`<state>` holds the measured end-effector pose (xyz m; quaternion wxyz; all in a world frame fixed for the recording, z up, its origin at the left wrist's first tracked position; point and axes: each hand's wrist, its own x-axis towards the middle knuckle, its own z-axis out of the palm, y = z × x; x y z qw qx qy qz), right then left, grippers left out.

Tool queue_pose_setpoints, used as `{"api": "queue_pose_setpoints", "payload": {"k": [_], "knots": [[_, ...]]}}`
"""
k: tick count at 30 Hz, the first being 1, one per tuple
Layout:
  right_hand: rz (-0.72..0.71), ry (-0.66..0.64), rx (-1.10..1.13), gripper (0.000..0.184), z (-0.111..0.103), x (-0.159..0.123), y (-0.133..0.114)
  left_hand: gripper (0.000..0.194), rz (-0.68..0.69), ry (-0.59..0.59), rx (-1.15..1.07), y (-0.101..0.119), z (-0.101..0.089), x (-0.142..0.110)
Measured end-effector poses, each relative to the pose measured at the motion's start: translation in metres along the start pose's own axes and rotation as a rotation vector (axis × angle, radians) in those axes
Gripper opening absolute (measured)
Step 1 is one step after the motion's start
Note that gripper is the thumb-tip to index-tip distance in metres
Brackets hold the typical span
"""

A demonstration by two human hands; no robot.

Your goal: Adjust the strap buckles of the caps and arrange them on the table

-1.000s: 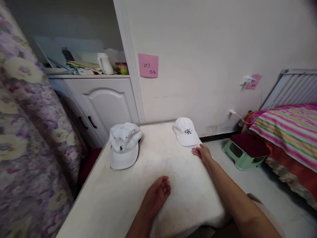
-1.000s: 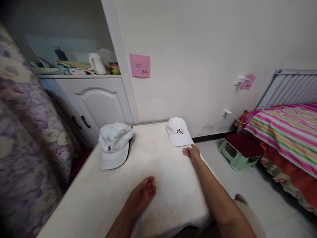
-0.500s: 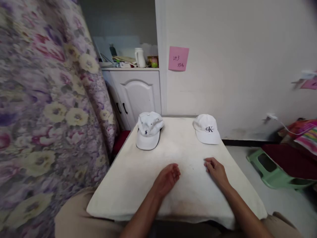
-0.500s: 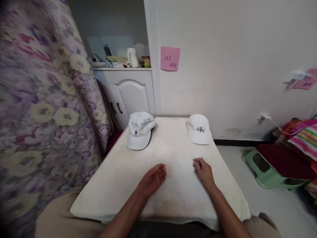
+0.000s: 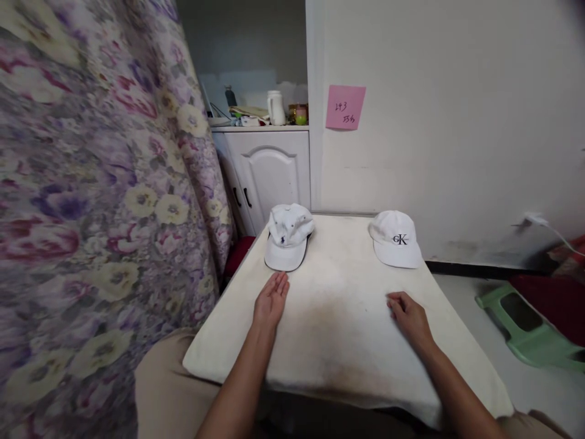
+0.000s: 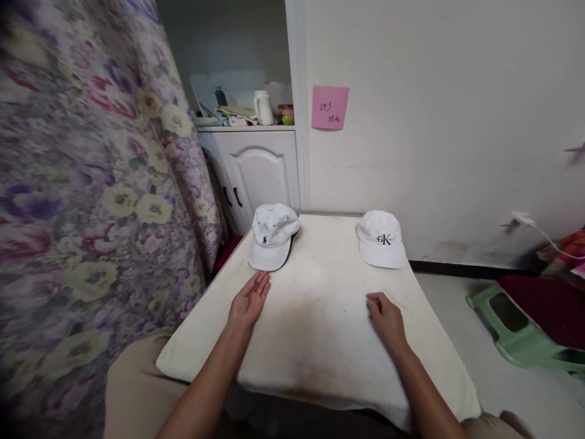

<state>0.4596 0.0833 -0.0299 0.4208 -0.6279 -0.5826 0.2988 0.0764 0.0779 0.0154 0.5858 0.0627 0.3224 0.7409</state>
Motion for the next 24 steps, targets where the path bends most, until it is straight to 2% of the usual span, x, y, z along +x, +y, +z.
{"api": "queue_pose_setpoints", "payload": {"k": [24], "knots": [[-0.031, -0.011, -0.059, 0.03, -0.001, -0.001, -0.005, 0.032, -0.063, -0.101, -0.007, 0.003, -0.012, 0.018]]}}
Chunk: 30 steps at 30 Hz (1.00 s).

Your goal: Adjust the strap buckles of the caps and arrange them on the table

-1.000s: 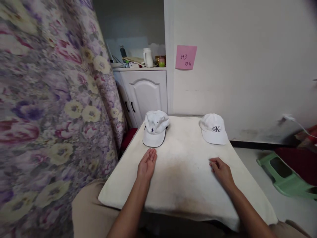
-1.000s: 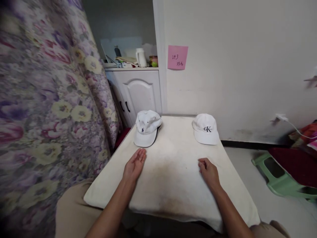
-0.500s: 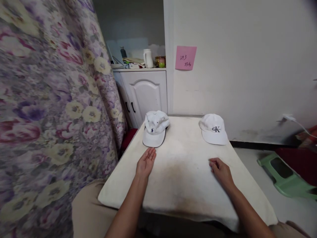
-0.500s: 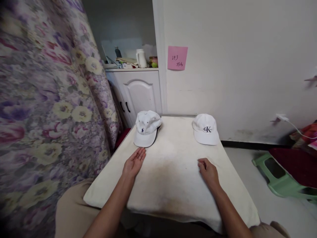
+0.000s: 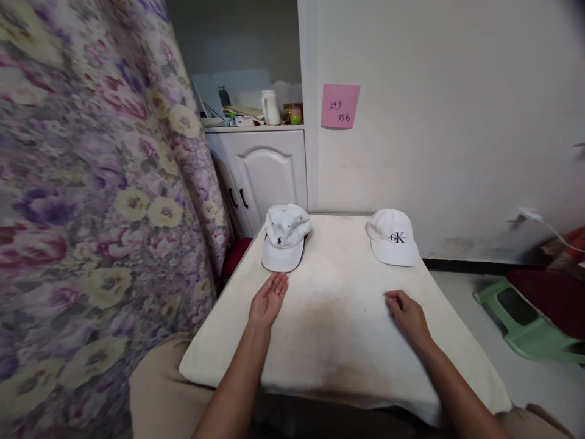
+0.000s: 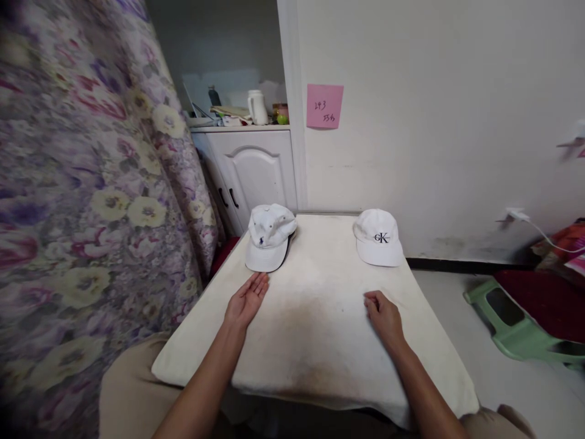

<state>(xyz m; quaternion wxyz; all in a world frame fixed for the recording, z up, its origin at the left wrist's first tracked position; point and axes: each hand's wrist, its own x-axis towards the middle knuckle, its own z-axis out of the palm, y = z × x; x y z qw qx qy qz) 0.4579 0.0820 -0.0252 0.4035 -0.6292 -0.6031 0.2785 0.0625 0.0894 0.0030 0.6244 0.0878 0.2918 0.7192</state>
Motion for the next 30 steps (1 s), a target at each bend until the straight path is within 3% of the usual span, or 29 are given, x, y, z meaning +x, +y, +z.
{"api": "queue_pose_setpoints", "payload": {"k": [8, 13, 24, 30], "knots": [[-0.006, -0.008, -0.005, 0.03, 0.001, 0.001, 0.003, 0.03, -0.006, -0.036, 0.007, 0.003, 0.003, -0.002], [0.006, -0.014, -0.01, 0.031, 0.002, 0.003, 0.006, 0.024, 0.012, -0.042, -0.005, 0.01, 0.017, 0.006], [0.004, 0.013, 0.02, 0.028, 0.004, 0.005, 0.003, 0.027, 0.071, -0.044, -0.076, 0.035, 0.087, 0.046], [0.023, 0.037, 0.123, 0.024, 0.002, 0.005, -0.002, 0.034, 0.125, -0.149, -0.1, 0.036, 0.134, 0.053]]}}
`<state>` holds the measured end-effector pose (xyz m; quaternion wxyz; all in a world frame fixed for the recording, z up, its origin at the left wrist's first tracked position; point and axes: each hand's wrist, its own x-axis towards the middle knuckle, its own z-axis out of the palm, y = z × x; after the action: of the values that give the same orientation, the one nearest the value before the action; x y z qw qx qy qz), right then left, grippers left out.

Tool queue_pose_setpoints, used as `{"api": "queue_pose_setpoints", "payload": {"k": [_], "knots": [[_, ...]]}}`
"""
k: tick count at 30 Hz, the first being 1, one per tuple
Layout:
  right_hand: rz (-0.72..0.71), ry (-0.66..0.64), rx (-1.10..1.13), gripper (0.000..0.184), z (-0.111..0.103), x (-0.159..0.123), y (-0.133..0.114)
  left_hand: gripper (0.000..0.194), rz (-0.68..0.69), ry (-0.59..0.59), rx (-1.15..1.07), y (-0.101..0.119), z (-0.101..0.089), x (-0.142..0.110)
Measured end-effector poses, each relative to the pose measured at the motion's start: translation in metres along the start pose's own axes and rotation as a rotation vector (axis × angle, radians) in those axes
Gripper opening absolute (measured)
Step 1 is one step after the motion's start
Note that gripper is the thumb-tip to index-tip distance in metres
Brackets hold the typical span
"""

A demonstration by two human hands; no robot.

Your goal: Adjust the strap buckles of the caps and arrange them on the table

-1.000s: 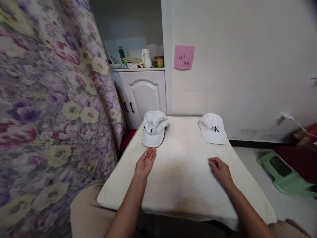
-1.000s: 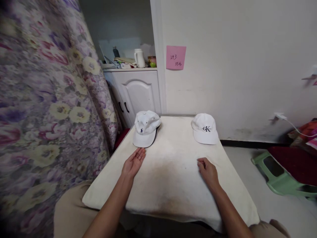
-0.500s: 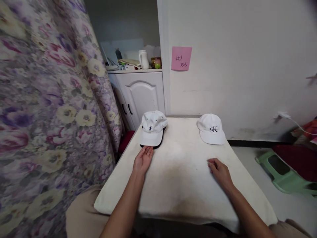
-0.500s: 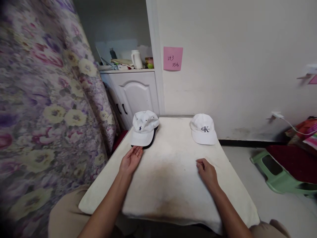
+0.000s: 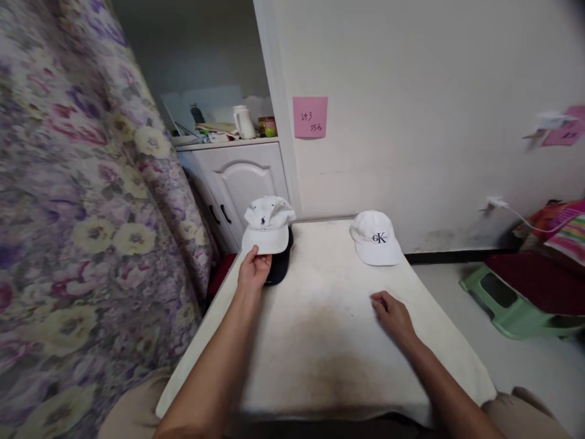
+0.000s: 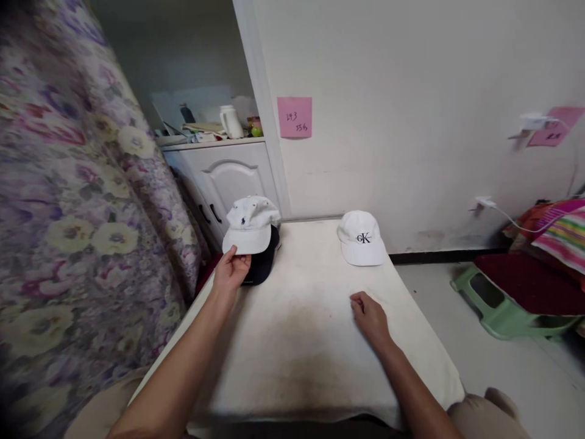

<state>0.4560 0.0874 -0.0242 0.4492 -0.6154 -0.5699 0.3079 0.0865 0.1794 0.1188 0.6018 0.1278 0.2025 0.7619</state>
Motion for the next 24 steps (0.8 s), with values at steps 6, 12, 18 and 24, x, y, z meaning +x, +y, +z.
{"api": "queue_pose_setpoints", "payload": {"k": [6, 12, 18, 24], "knots": [[0.062, -0.063, 0.269, 0.025, 0.001, 0.003, -0.005, 0.041, -0.159, -0.049, 0.017, -0.047, 0.008, -0.039], [0.132, -0.255, 0.946, 0.045, -0.005, -0.003, -0.037, 0.044, -0.45, -0.031, 0.029, -0.132, -0.031, -0.134], [0.126, -0.252, 1.279, 0.037, -0.012, -0.007, -0.051, 0.044, -0.664, -0.062, 0.026, -0.17, -0.057, -0.197], [0.17, -0.184, 1.315, 0.03, -0.016, -0.006, -0.044, 0.03, -0.736, -0.092, 0.056, -0.167, -0.057, -0.208]]}}
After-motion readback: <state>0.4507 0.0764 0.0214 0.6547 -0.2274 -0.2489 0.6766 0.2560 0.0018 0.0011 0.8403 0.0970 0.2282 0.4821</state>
